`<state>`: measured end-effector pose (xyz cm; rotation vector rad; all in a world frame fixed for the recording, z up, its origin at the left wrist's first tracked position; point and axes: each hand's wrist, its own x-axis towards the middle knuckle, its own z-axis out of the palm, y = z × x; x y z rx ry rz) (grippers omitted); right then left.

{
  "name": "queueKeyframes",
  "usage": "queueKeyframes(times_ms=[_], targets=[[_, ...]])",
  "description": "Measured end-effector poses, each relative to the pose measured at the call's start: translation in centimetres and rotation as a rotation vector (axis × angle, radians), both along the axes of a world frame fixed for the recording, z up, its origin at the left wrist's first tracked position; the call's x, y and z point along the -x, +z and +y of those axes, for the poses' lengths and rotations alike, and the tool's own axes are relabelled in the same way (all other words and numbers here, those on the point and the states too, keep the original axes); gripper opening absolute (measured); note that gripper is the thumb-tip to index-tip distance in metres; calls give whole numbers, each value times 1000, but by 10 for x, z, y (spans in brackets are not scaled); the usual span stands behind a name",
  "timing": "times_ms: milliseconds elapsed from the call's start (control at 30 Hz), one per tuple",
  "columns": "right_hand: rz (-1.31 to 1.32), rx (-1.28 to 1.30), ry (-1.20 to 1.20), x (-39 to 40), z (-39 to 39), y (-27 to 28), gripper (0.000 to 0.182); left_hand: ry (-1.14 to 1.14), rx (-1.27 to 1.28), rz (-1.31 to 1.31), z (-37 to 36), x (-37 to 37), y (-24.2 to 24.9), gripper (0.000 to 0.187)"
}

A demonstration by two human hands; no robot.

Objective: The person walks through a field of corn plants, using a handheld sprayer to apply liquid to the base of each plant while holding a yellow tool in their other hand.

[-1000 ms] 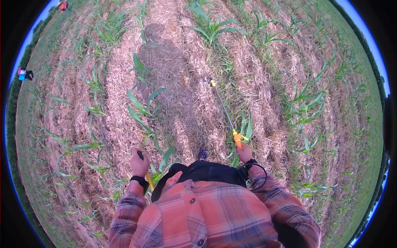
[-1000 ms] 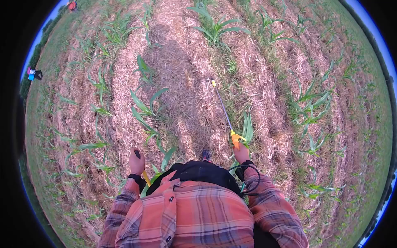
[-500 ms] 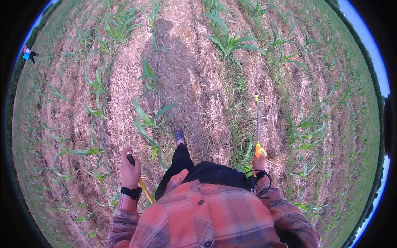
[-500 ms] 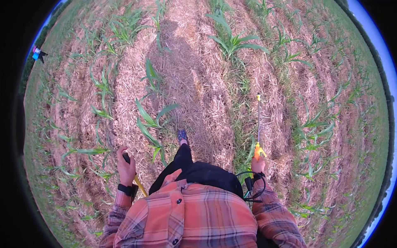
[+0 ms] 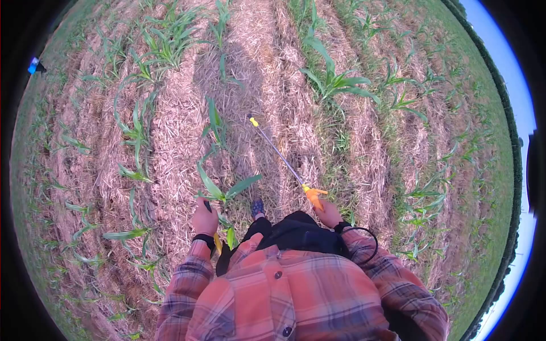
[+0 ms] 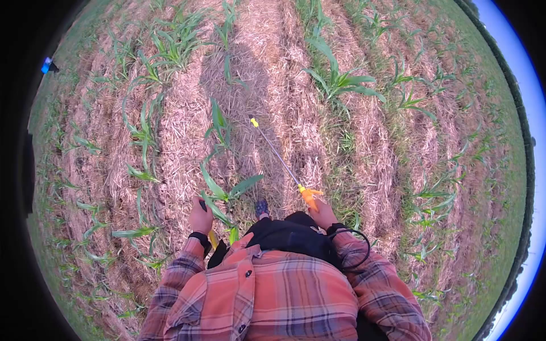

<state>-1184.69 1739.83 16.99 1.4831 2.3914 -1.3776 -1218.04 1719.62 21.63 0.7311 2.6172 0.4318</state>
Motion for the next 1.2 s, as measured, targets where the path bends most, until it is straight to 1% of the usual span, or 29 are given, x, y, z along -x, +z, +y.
queueKeyframes(times_ms=[33, 100, 133, 167, 233, 300, 333, 400, 433, 500, 533, 567, 633, 667, 700, 767, 800, 833, 900, 933, 967, 1033, 1067, 1100, 1167, 1200], targets=[[-1, -7, -5, 12, 1, 9, 29, -5, -7, -1, 5, 5, 10, 27], [-86, 73, 180, 35, 10, 23, 28, 4, -246, 26, 9, 15, 41, 27], [23, 61, 229, 39, 15, 22, 26, -8, -355, -5, 3, 22, 59, 28], [26, 58, 223, 43, 20, 22, 26, -21, -463, -37, -5, 30, 79, 28], [82, 127, 348, 51, 36, 23, 26, 149, -632, -155, -21, 33, 125, 29], [121, 172, 339, 59, 46, 19, 27, 226, -665, -68, -30, 36, 151, 29], [162, 214, 329, 65, 54, 13, 28, 228, -669, -63, -20, 39, 155, 29], [217, 338, 266, 73, 68, -11, 30, 242, -568, -15, 4, 41, 162, 29], [223, 348, 268, 78, 77, -12, 30, 147, -583, 135, 29, 45, 150, 31], [106, 139, 315, 95, 109, -14, 33, 43, -465, 202, 66, 67, 106, 34], [44, 128, 264, 100, 123, -26, 33, 48, -393, 209, 89, 74, 84, 34], [52, 133, 251, 102, 136, -30, 33, 49, -313, 211, 108, 78, 69, 33], [-32, 27, 160, 110, 168, -36, 31, 68, -229, 104, 150, 86, 63, 32], [21, 76, 28, 110, 181, -37, 28, 16, -279, 167, 167, 89, 58, 30], [24, 78, 19, 108, 196, -42, 28, 6, -278, 170, 183, 93, 54, 30], [15, 11, -76, 101, 228, -49, 30, -2, -187, 135, 215, 98, 46, 28], [33, -51, -108, 98, 243, -46, 31, 18, -147, 112, 231, 99, 44, 27], [29, -49, -109, 94, 255, -45, 31, 17, -145, 109, 241, 100, 44, 27], [-100, -118, -253, 91, 284, -46, 31, -16, -255, 119, 259, 105, 49, 26], [-54, -192, -294, 89, 296, -56, 31, 0, -277, 124, 265, 104, 60, 27], [-57, -181, -291, 83, 306, -66, 31, 2, -265, 123, 269, 104, 75, 27], [-136, -200, -412, 74, 327, -75, 30, -3, -427, 175, 281, 103, 108, 28], [-78, -189, -495, 66, 333, -93, 26, -5, -487, 147, 272, 111, 114, 28], [-79, -188, -495, 62, 338, -94, 26, -6, -553, 120, 262, 117, 120, 27], [-65, -200, -585, 57, 353, -95, 22, 72, -609, 61, 265, 105, 175, 24], [-78, -228, -569, 54, 358, -99, 20, 85, -636, 64, 261, 104, 191, 23]])
